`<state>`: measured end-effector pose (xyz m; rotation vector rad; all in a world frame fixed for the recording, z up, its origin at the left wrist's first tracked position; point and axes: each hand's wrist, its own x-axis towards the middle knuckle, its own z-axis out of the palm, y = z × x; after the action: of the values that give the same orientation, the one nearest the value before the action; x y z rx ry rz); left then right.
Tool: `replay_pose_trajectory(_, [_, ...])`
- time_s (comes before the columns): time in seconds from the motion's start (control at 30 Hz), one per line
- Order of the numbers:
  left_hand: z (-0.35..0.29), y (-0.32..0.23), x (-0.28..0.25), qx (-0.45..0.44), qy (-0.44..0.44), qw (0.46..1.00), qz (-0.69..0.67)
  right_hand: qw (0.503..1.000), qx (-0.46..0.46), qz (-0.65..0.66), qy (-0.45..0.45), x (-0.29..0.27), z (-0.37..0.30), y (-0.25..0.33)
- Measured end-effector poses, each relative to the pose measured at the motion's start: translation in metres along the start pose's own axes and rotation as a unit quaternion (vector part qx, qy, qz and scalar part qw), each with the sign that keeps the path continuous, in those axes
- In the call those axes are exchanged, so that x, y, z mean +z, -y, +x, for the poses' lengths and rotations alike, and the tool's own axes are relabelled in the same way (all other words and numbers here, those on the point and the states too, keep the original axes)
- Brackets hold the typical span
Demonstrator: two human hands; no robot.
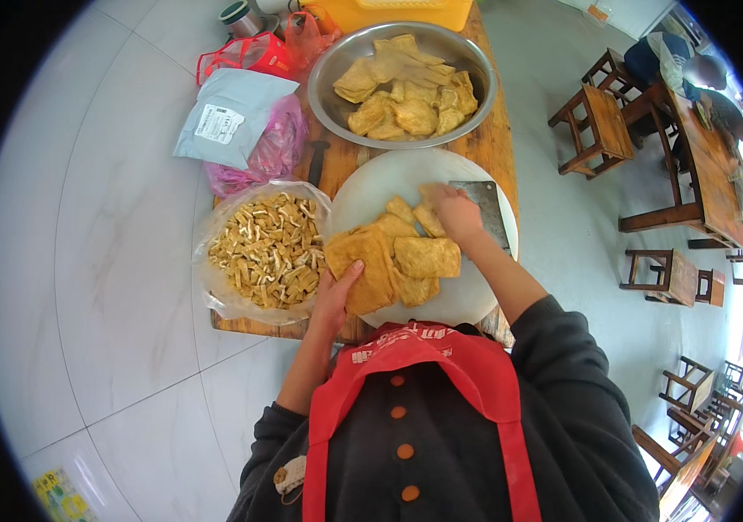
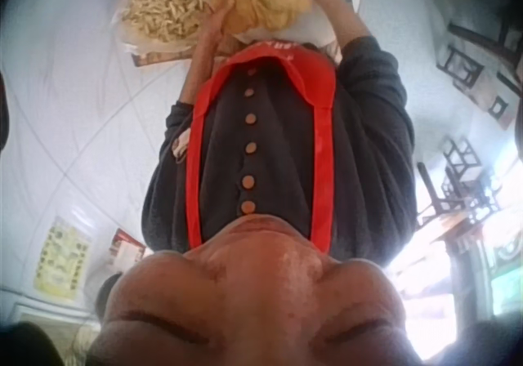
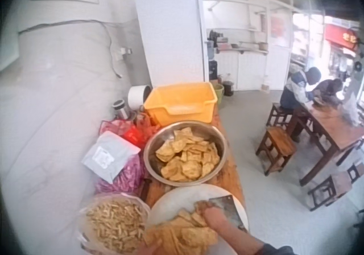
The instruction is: The person repeatedly picks dried tofu sheets from a metal bowl, stacks them on a cutting board, and slices them into thin strips using a cleaver. The cut strips are then transferred into a plastic bag. The process is repeated multiple times throughout the clip.
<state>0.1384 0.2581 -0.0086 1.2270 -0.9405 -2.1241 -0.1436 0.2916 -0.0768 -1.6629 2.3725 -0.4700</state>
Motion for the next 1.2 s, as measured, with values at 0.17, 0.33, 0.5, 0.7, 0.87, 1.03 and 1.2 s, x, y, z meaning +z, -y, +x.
replay_pose_trajectory(0.17, [-0.004,-0.016,0.033,-0.001,0.060,0.998,0.016,0.959,0.127,0.252,-0.001,-0.046,-0.005,-0.008])
replay_pose_trajectory(0.33, [0.012,-0.029,0.088,0.027,0.201,0.979,0.023,0.931,-0.007,0.361,-0.050,-0.070,-0.046,0.020])
replay_pose_trajectory(0.5, [0.022,-0.024,0.103,0.034,0.211,0.975,0.063,0.747,0.101,0.657,-0.013,-0.076,-0.066,0.037])
replay_pose_trajectory(0.7, [0.021,-0.011,0.090,0.058,0.141,0.986,0.069,0.594,0.198,0.779,0.036,-0.080,-0.078,0.054])
replay_pose_trajectory(0.87, [0.019,-0.005,0.059,-0.035,0.181,0.975,0.126,0.657,0.243,0.697,0.152,-0.071,-0.077,0.055])
replay_pose_trajectory(1.03, [0.011,0.008,0.039,-0.077,0.150,0.982,0.084,0.717,0.190,0.649,0.170,-0.040,-0.077,0.069])
replay_pose_trajectory(1.2, [0.009,0.010,0.033,-0.035,0.066,0.996,0.045,0.906,0.070,0.363,0.204,-0.030,-0.053,0.054])
